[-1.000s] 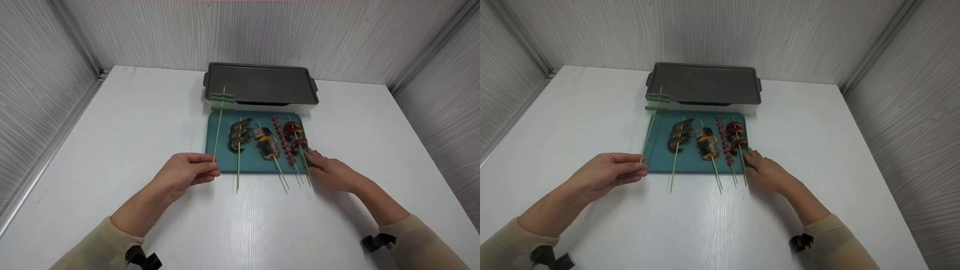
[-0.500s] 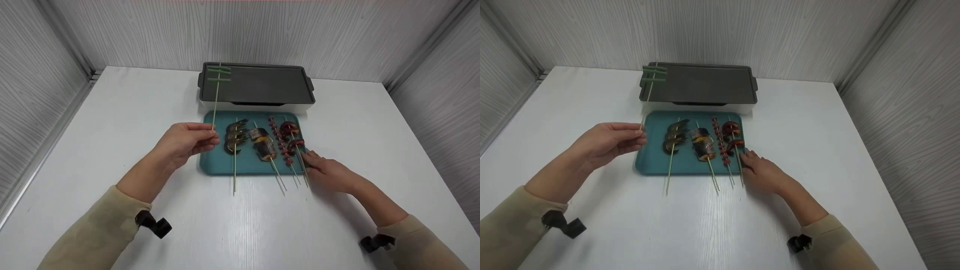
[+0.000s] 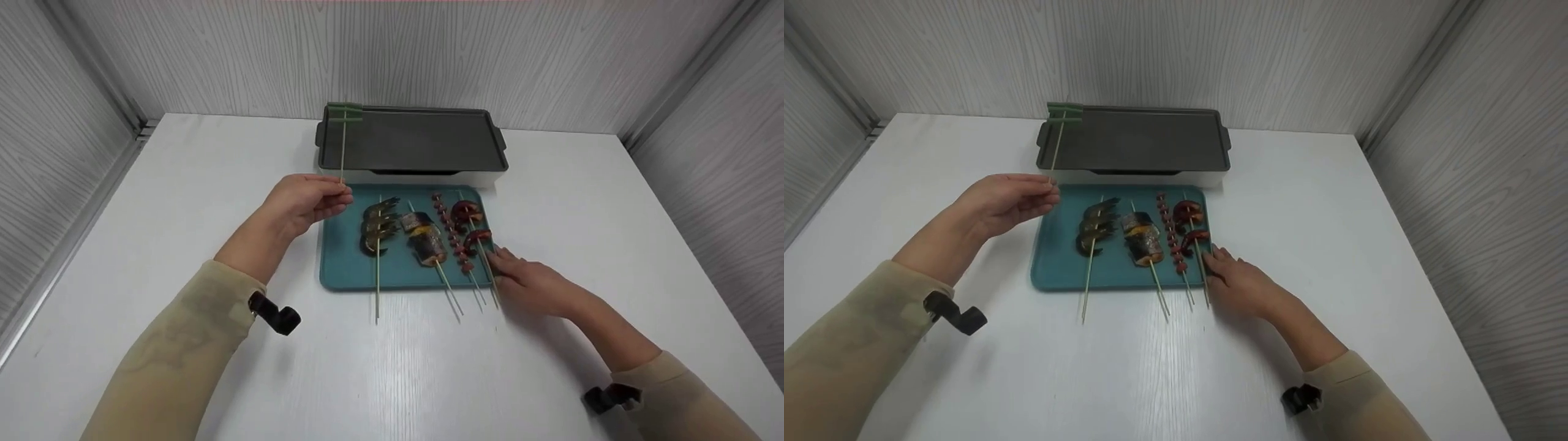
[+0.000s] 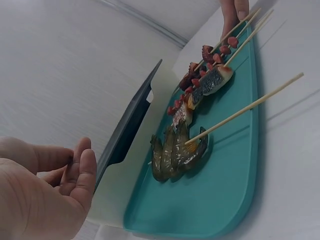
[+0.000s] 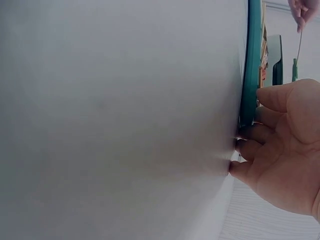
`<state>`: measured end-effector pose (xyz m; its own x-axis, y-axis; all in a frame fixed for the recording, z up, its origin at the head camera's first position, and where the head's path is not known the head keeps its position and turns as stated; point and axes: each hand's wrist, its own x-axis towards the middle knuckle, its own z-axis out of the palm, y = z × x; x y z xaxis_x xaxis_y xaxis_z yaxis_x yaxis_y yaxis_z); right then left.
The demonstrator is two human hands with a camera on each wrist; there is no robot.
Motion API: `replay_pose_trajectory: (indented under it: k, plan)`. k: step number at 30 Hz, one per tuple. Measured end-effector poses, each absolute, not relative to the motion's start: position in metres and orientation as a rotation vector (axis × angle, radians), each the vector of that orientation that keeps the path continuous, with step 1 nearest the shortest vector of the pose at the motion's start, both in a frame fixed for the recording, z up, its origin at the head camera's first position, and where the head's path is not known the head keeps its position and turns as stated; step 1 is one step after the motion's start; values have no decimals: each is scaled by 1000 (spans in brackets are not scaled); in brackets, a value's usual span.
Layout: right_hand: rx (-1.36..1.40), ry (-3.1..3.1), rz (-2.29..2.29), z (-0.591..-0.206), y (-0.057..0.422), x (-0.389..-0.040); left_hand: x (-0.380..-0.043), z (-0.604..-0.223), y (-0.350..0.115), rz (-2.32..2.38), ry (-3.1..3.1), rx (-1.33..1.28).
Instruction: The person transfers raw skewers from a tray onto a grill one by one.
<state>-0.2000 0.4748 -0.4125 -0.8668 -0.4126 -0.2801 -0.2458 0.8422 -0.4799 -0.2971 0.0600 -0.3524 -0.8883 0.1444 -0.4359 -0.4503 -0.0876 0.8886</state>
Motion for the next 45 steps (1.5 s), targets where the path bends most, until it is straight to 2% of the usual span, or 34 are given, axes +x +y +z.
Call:
replay_pose_trajectory:
  k: [11,24,38,45]
  plan:
    - [-491,2630,-601,-414,473,-201,-314,-368,60,2057,1760,-360]
    - [-477,2628,-593,-413,472,-201,-316,-377,59,2054,1779,-407]
    - [-497,2639,-615,-412,470,-200,-307,-381,57,2049,1759,-433]
    - [-494,2637,-604,-412,470,-201,-286,-380,51,2038,1745,-377]
